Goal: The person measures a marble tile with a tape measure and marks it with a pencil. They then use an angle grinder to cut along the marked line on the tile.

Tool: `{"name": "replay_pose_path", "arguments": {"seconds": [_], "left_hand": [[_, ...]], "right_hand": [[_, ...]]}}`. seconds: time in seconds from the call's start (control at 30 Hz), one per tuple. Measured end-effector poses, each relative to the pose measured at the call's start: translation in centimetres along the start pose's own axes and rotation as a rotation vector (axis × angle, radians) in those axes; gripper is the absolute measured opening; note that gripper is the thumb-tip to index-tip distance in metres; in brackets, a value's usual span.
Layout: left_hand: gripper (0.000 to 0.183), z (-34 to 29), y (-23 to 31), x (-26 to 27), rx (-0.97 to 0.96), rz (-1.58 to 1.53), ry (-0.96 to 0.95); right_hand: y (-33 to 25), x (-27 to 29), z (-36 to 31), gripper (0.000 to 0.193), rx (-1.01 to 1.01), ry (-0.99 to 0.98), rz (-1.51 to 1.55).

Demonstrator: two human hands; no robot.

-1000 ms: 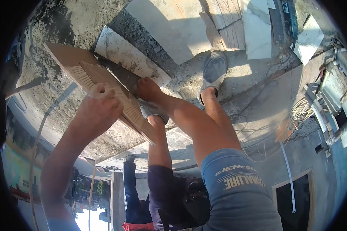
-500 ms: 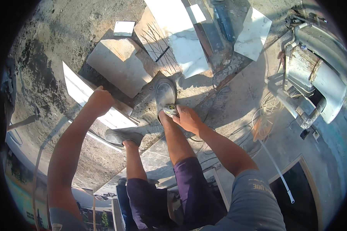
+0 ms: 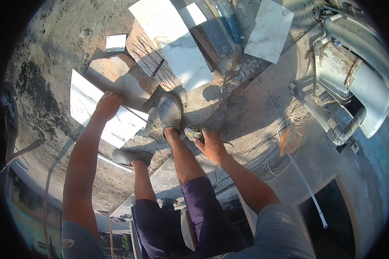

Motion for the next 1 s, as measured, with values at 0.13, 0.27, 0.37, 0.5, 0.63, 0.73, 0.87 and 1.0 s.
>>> {"name": "replay_pose_path", "arguments": {"seconds": [0.13, 0.27, 0.37, 0.5, 0.63, 0.73, 0.87, 1.0], "left_hand": [[0.009, 0.6, 0.0, 0.8, 0.008, -0.107, 0.100], [0.015, 0.5, 0.2, 1.6, 0.090, -0.187, 0.005], [0.016, -1.3, 2.3, 4.7, 0.012, -0.201, 0.302], [0.041, -3.1, 8.4, 7.0, 0.059, -0.790, 0.267], [0.086, -5.5, 16.3, 6.2, 0.054, -1.602, -0.079], [0.092, -7.6, 21.9, 7.1, -0.133, -1.774, -0.305], [0.089, -9.9, 22.3, 6.5, -0.058, -1.656, -0.372], [0.094, -12.7, 21.0, 8.1, 0.000, -1.541, -0.181]], "right_hand": [[-0.8, 0.1, -1.0, 0.050, -0.012, -0.009, 0.083], [-1.4, 0.8, -1.6, 0.051, -0.035, -0.054, 0.095], [-2.5, 2.8, -1.7, 0.051, -0.083, -0.144, 0.124], [-4.7, 4.8, -1.4, 0.048, 0.044, -0.133, 0.072], [-11.6, 7.6, -2.4, 0.051, 0.392, -0.179, 0.044], [-16.3, 9.6, -4.0, 0.047, 0.530, -0.138, 0.049], [-17.5, 10.2, -4.9, 0.048, 0.457, -0.141, 0.223], [-17.2, 10.7, -6.0, 0.047, 0.299, -0.203, 0.550]]}}
Point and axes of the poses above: each hand's wrist, its own z-axis towards the middle knuckle, its own x-axis out of the back of the hand, y = z × x, the point moved 10 cm from there along z, towards the middle knuckle, and after that the axes turned 15 degrees about -z, right-handed, at the moved point
